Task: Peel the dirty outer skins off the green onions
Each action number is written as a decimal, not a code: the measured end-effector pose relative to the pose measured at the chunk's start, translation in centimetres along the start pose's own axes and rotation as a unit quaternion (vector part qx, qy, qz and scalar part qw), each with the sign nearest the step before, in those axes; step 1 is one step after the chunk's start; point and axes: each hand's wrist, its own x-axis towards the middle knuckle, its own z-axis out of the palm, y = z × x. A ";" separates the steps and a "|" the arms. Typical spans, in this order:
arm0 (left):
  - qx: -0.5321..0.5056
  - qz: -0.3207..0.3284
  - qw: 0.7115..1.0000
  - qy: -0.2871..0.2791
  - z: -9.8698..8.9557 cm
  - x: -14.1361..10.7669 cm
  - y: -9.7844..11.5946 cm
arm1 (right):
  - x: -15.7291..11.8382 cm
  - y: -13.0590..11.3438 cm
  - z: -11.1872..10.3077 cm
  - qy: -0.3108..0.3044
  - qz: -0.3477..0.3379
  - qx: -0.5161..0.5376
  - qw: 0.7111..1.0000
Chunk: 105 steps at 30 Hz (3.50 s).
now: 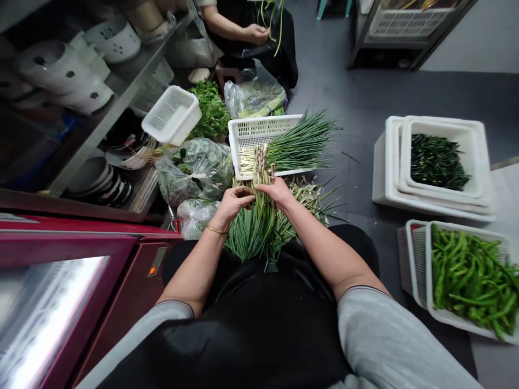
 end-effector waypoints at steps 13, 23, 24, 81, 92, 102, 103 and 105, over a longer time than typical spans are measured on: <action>-0.215 -0.072 0.971 0.071 -6.6 1.4 6.6 | -4.2 -1.5 -10.9 -0.112 0.049 -0.106 0.987; -0.088 -0.059 0.991 0.080 4.4 2.2 3.7 | -5.6 -1.1 -12.7 -0.092 0.053 -0.104 0.989; -0.096 -0.067 0.990 0.083 6.0 2.8 3.5 | -5.5 -0.9 -12.2 -0.099 0.055 -0.119 0.986; -0.056 0.012 0.998 0.012 5.3 -1.4 4.2 | -5.8 -1.7 -7.3 -0.123 -0.003 -0.026 0.992; -0.046 -0.030 0.998 0.007 6.0 0.3 3.6 | -4.9 -1.1 -6.9 -0.053 -0.015 -0.057 0.997; 0.082 0.054 0.995 0.004 2.7 0.5 3.4 | -6.0 -3.7 -9.8 -0.155 0.005 -0.110 0.982; 0.106 0.067 0.992 0.008 2.2 0.7 3.3 | -6.3 -4.2 -10.4 -0.152 0.003 -0.108 0.982; 0.167 0.096 0.981 0.014 1.0 1.2 3.1 | -7.1 -5.3 -11.6 -0.146 0.005 -0.102 0.984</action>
